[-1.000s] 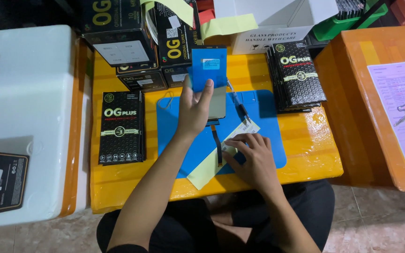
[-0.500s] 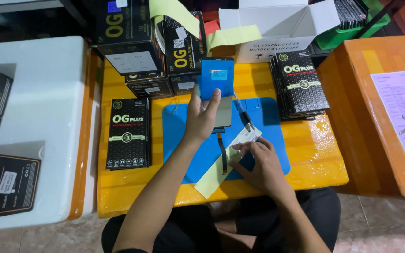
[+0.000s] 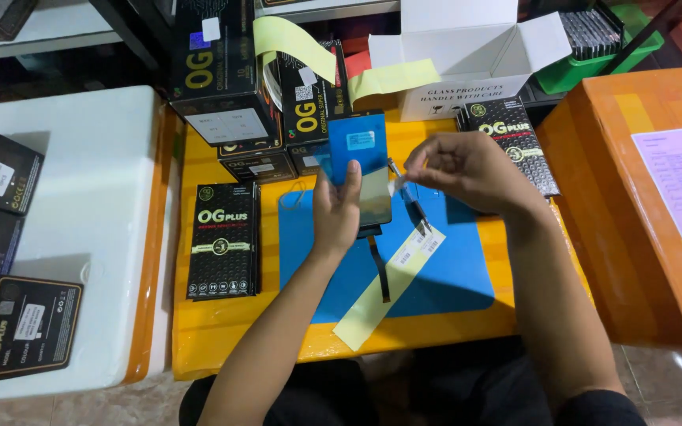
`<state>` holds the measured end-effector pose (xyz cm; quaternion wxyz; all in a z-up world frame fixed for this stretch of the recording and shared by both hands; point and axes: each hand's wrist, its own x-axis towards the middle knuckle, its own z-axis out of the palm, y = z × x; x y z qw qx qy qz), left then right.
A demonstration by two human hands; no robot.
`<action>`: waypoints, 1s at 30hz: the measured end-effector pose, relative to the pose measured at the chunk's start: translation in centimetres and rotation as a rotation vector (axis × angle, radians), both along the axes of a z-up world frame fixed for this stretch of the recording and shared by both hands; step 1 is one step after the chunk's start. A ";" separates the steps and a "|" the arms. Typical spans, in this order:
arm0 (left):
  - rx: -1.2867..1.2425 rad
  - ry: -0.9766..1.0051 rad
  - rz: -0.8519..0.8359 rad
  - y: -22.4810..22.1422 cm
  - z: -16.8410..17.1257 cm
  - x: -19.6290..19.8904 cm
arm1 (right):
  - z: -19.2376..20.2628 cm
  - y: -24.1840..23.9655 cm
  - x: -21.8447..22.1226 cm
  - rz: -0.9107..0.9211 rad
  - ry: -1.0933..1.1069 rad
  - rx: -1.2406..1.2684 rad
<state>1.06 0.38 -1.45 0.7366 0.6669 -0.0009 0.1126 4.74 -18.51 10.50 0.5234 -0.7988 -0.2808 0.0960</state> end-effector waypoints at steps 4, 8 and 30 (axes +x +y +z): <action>0.070 0.067 0.065 -0.3 1.7 -1.1 | -5.6 0.8 2.5 -0.069 0.175 0.188; 0.068 0.047 0.096 -0.6 1.7 -1.3 | -8.6 1.4 1.7 -0.072 0.177 0.274; 0.179 -0.199 0.104 -1.5 -3.2 0.1 | -6.7 2.3 -0.4 -0.192 -0.080 0.067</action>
